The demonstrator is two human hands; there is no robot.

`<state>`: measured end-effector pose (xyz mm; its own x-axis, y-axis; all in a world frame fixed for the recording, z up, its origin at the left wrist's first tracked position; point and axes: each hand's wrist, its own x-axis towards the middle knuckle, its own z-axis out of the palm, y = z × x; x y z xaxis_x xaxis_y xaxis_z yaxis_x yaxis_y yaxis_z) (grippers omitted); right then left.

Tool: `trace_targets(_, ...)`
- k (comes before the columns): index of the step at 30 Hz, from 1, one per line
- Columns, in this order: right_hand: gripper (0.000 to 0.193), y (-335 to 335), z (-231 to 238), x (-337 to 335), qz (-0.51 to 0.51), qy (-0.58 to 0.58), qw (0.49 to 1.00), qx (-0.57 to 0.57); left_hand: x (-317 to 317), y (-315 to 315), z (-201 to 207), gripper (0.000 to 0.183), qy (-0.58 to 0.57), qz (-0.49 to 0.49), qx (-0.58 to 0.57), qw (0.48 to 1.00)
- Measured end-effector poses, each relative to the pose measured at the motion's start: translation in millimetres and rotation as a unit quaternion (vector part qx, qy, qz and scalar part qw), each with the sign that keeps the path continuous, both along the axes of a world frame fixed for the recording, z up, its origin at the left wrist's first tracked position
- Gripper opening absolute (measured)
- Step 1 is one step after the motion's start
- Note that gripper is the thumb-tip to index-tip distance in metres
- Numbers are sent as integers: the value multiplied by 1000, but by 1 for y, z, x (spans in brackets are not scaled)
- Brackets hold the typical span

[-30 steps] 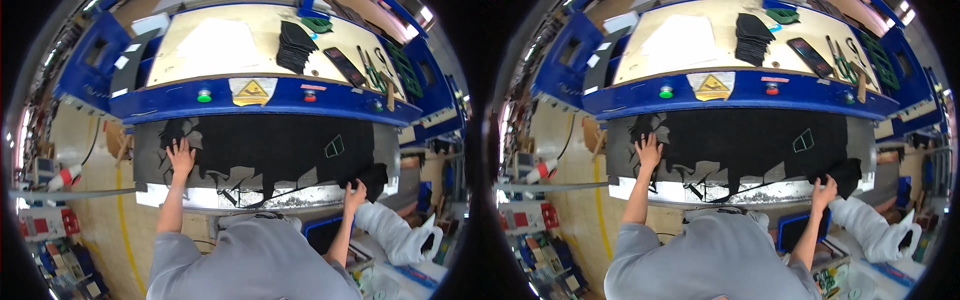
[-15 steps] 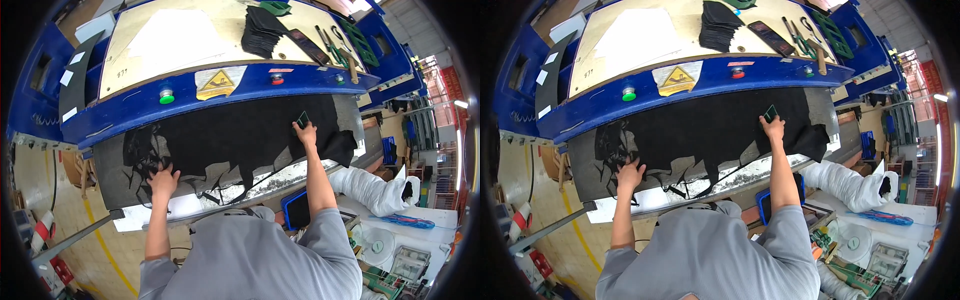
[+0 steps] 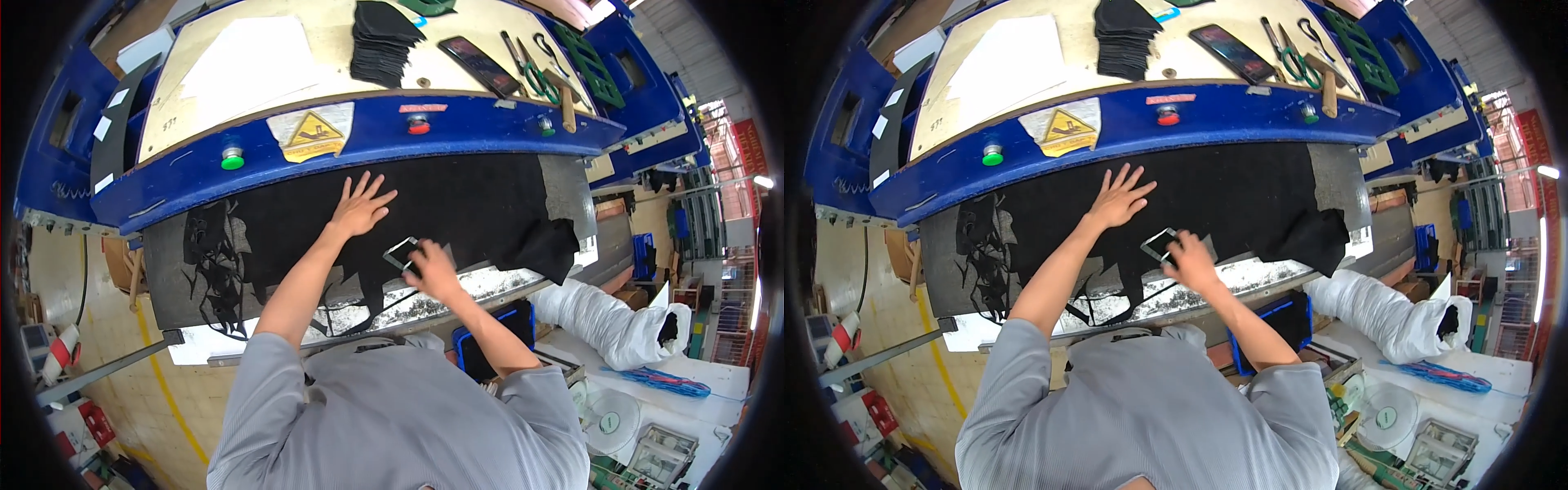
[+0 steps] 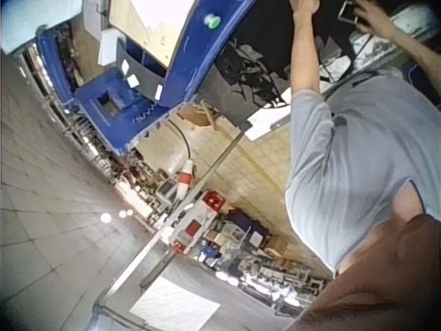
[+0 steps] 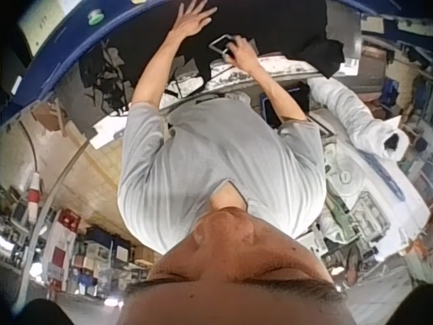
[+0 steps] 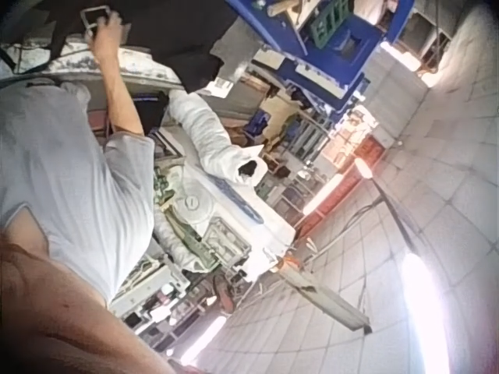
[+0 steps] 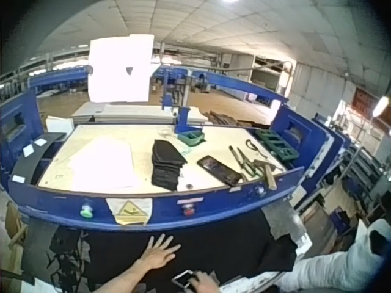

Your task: Cutting and preparing leather components for shoe manufacturing using templates and manual cutting tools.

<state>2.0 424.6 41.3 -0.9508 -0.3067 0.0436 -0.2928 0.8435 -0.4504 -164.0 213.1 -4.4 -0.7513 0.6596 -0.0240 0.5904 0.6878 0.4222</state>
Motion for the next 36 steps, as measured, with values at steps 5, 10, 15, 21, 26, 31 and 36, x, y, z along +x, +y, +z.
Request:
trace_targets(5,44,-4,1,53,132,-57,989,-41,-5,5,1,51,21,-9,-37,999)
trace_targets(10,41,35,13,-36,-74,52,995,-52,-6,-45,5,48,76,34,-24,996)
trace_targets(15,33,34,-13,-116,-219,131,966,-33,-21,-78,16,49,24,24,-72,997)
trace_targets(21,38,-51,-9,-13,39,13,999,15,-20,-91,10,53,11,19,-86,996)
trace_targets(26,41,-61,16,34,172,-111,978,-22,-25,-103,7,56,8,-14,-55,998)
trace_targets(31,34,-67,6,-72,-185,63,977,-80,-45,-139,13,47,3,-17,-31,999)
trace_targets(36,35,-120,-15,-102,-159,101,981,-36,-60,-153,16,47,-8,-32,-7,999)
